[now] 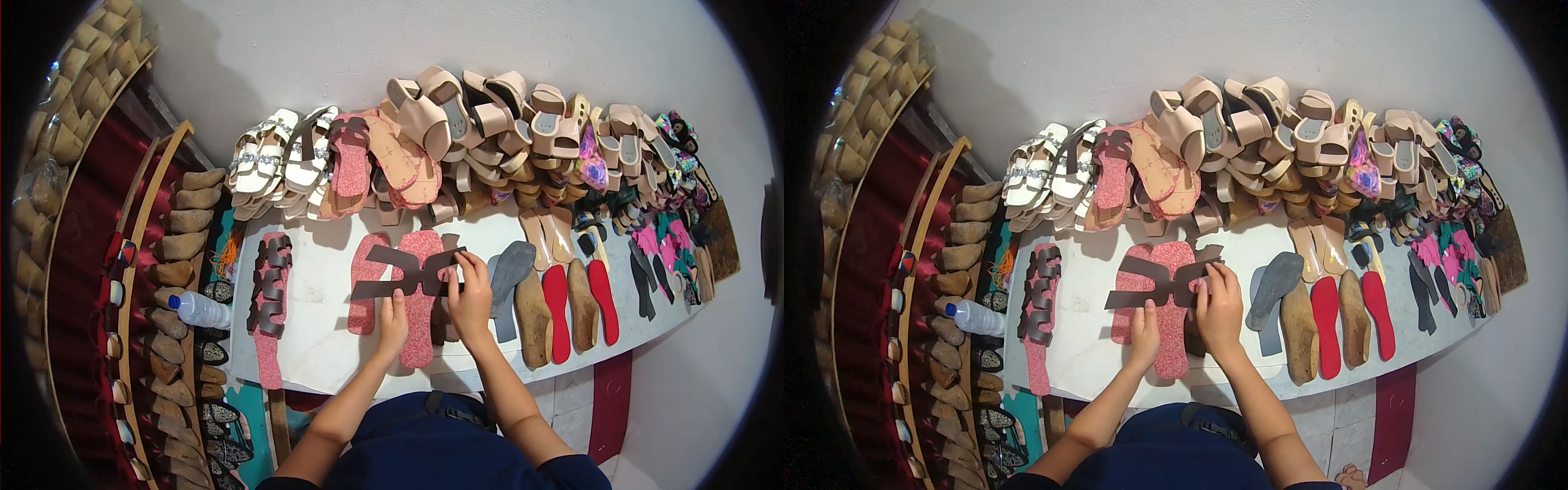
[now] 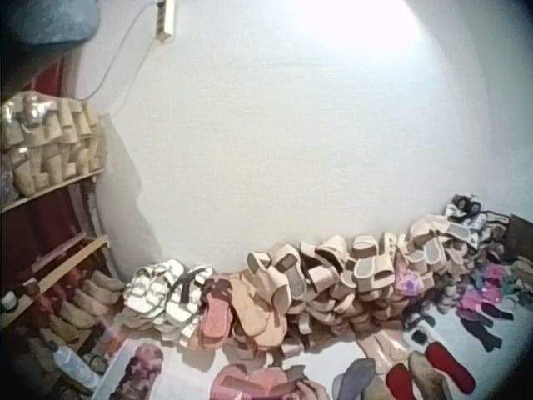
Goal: Assembling sandal uppers onto patterned insoles at a manufacturing workbench.
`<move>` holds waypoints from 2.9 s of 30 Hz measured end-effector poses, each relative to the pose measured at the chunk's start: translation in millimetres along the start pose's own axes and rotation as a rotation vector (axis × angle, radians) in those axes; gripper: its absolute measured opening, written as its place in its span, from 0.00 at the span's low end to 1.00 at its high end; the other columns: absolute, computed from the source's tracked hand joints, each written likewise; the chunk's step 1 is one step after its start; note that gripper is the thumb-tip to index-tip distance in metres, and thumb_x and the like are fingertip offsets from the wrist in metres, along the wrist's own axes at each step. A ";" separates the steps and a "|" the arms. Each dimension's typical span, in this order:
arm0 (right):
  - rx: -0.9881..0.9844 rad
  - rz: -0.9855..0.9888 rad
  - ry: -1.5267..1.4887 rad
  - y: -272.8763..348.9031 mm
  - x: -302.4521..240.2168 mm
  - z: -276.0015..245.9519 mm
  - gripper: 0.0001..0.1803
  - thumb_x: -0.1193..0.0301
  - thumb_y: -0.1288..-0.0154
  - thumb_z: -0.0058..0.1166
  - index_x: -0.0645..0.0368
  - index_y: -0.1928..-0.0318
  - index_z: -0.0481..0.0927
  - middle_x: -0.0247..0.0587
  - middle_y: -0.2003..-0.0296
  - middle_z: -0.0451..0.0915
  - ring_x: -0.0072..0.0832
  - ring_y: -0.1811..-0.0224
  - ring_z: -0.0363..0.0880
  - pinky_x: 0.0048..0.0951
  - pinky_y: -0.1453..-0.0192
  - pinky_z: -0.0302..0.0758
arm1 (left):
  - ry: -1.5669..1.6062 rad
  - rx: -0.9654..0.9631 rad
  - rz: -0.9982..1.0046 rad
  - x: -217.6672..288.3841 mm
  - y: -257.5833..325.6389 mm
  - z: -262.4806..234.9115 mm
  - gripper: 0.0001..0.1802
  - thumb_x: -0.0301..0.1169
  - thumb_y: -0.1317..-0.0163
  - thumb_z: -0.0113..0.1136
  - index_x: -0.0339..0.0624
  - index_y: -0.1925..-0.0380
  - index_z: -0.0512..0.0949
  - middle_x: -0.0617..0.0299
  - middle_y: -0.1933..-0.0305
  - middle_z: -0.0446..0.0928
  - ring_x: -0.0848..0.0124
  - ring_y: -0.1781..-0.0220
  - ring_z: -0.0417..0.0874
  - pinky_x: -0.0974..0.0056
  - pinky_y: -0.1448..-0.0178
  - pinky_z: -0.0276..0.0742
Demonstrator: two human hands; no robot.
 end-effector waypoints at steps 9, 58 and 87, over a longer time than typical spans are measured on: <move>-0.090 0.104 -0.128 -6.5 22.1 8.0 0.15 0.74 0.48 0.50 0.64 0.58 0.71 0.48 0.58 0.72 0.38 0.55 0.71 0.32 0.54 0.69 | -0.011 -0.020 0.006 3.2 -2.0 1.5 0.20 0.43 0.36 0.34 0.35 0.70 0.67 0.65 0.73 0.63 0.78 0.68 0.61 0.70 0.61 0.60; -0.114 0.455 -0.878 9.2 50.1 52.0 0.12 0.70 0.41 0.44 0.65 0.60 0.73 0.35 0.63 0.72 0.22 0.57 0.66 0.23 0.53 0.62 | -0.062 -0.057 0.142 13.0 -10.1 16.6 0.20 0.41 0.37 0.36 0.31 0.66 0.66 0.50 0.68 0.69 0.64 0.65 0.69 0.62 0.59 0.64; -0.333 0.146 -0.419 5.6 40.5 42.1 0.18 0.72 0.47 0.39 0.60 0.54 0.71 0.39 0.40 0.54 0.40 0.35 0.34 0.40 0.36 0.31 | -0.042 -0.078 0.189 11.0 -15.1 10.1 0.18 0.39 0.37 0.37 0.32 0.62 0.65 0.54 0.69 0.68 0.69 0.66 0.68 0.65 0.58 0.64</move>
Point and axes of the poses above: each hand's wrist, its own y-axis away from the middle knuckle, its own z-axis out of the palm, x = y × z, the point moved 9 cm from there along -y, towards the middle knuckle
